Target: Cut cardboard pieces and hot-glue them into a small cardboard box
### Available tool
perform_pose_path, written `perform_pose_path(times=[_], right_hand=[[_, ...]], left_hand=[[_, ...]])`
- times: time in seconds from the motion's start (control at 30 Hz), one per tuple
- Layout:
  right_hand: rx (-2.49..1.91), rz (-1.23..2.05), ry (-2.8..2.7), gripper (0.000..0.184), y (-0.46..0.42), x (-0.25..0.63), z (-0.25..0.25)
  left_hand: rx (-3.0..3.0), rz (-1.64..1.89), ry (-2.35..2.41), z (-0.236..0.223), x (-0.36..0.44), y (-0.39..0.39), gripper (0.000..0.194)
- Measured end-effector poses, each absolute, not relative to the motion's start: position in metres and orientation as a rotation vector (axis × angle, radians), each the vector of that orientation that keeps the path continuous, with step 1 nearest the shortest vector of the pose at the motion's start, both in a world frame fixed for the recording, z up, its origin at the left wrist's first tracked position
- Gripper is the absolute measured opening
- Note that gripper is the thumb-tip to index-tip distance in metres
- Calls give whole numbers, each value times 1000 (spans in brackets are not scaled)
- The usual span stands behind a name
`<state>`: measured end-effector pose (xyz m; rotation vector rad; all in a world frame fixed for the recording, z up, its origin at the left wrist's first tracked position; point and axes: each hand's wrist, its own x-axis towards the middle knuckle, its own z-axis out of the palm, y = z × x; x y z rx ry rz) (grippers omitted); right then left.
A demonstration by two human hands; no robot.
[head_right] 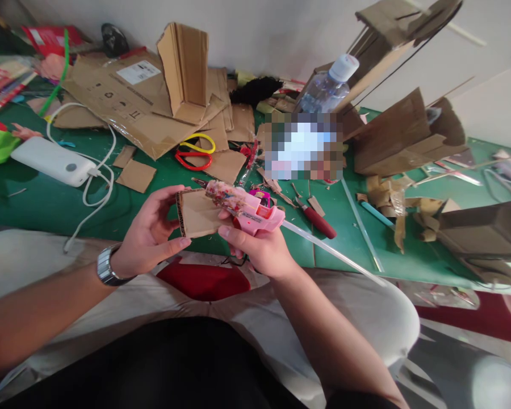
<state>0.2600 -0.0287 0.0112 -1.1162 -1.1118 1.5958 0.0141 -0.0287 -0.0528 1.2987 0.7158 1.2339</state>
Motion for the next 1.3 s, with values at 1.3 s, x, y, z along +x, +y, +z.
perform_pose_path(times=[1.3], right_hand=[[-1108,1734,-908,34,-19,255,10]], left_hand=[[736,1591,799,-14,9,4,47]])
